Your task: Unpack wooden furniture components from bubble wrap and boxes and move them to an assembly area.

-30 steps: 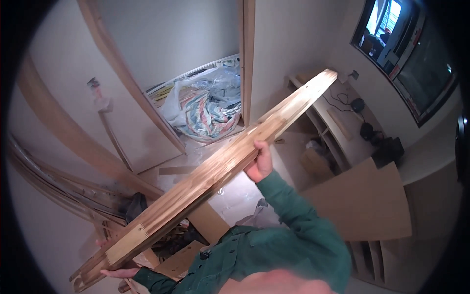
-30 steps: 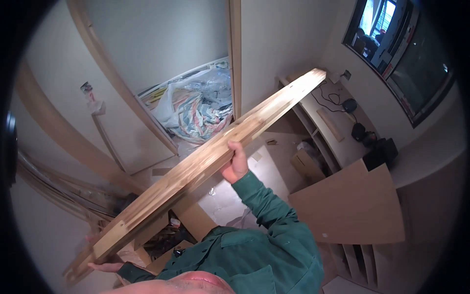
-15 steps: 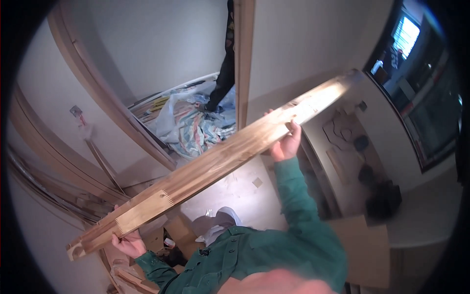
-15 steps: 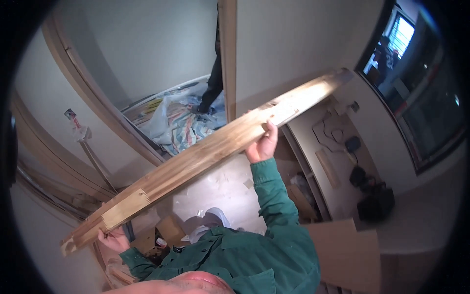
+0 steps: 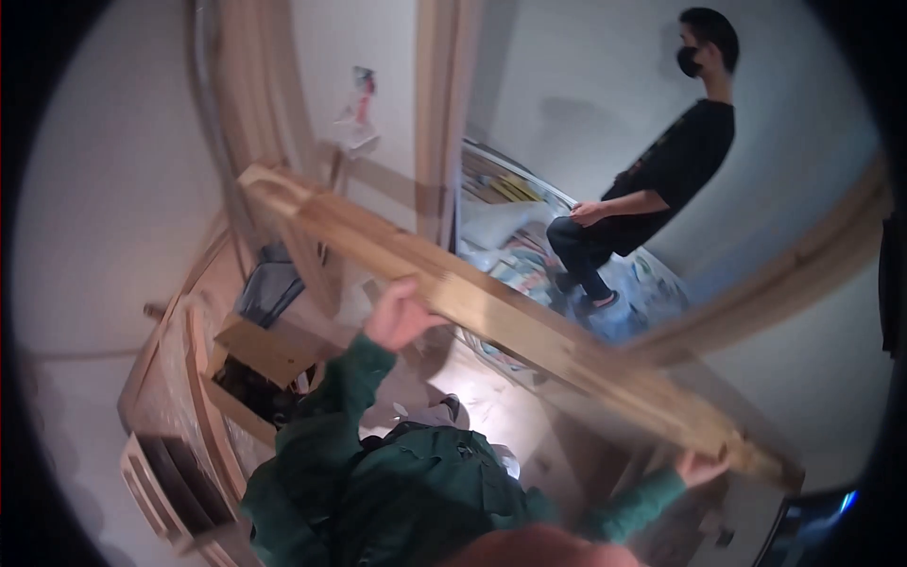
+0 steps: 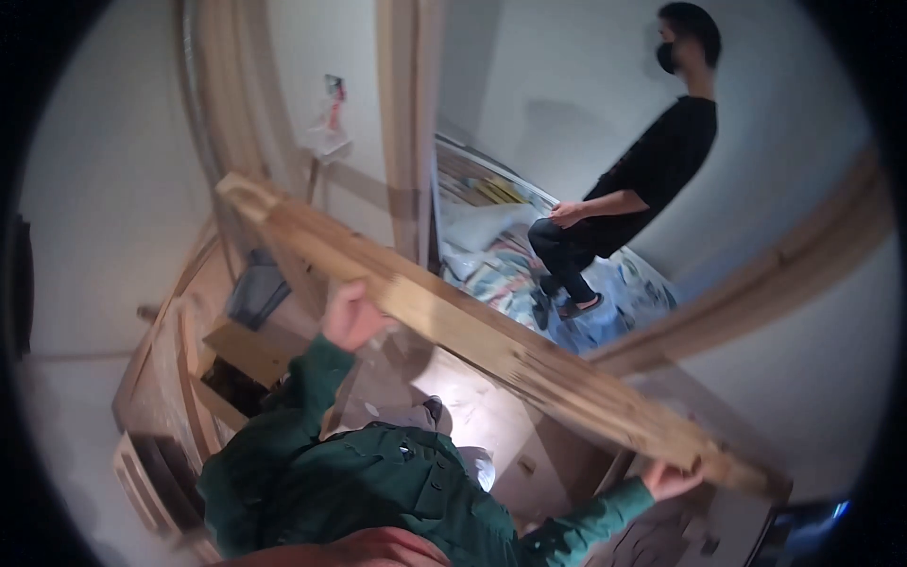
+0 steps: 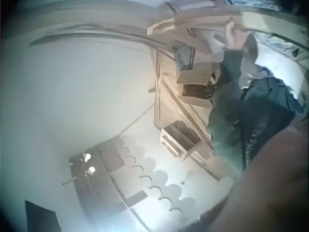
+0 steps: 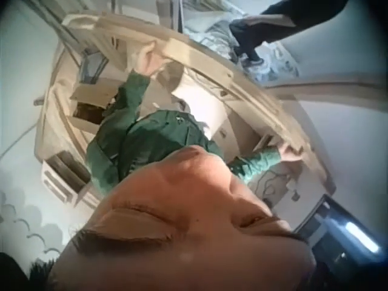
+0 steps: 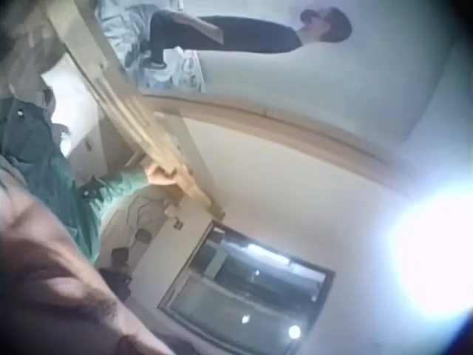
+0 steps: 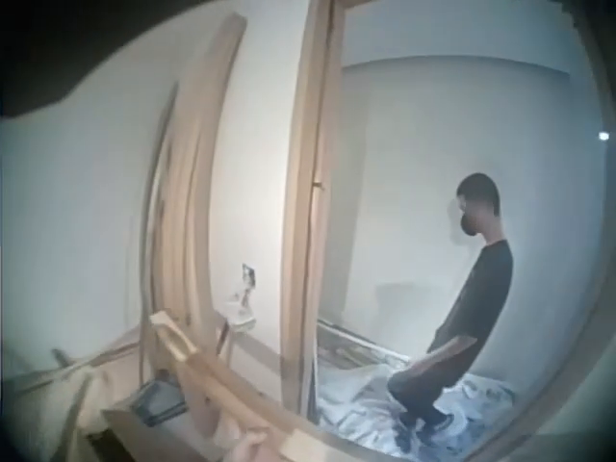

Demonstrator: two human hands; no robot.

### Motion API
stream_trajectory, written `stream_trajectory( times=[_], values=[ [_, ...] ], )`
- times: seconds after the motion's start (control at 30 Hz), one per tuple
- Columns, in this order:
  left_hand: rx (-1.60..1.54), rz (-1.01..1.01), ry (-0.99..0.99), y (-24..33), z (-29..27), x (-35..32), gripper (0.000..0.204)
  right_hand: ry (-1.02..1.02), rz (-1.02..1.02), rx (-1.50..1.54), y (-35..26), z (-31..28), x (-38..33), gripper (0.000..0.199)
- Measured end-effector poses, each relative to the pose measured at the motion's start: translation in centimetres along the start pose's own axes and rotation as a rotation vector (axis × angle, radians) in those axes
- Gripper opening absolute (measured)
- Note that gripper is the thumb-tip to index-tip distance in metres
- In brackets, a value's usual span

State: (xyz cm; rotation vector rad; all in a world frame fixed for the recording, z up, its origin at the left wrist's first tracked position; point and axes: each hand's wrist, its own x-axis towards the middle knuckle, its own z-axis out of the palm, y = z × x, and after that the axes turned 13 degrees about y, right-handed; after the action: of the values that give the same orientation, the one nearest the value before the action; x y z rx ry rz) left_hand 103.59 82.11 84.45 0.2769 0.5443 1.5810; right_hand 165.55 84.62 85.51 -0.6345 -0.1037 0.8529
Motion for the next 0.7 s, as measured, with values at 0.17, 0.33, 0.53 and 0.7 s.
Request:
stream_trajectory(
  times=[0.17,0.33,0.53,0.7],
  values=[
    [0.128,-0.115,-0.020,-3.4,2.9,3.9,0.056,0.048,-0.309,-0.085,-2.2,-2.5,10.8,0.040],
    [0.043,-0.096,-0.016,-9.7,6.5,7.0,0.055,0.193,-0.638,-0.249,-3.4,-4.4,8.4,0.033],
    [0.106,-0.079,0.021,-12.8,10.2,6.4,0.055,0.151,-0.161,0.114,-8.8,-2.7,19.0,0.040],
    [0.111,-0.088,-0.061,-14.3,12.0,6.5,0.050,0.155,-0.130,0.088,-10.4,-1.0,14.7,0.047]
  ],
)
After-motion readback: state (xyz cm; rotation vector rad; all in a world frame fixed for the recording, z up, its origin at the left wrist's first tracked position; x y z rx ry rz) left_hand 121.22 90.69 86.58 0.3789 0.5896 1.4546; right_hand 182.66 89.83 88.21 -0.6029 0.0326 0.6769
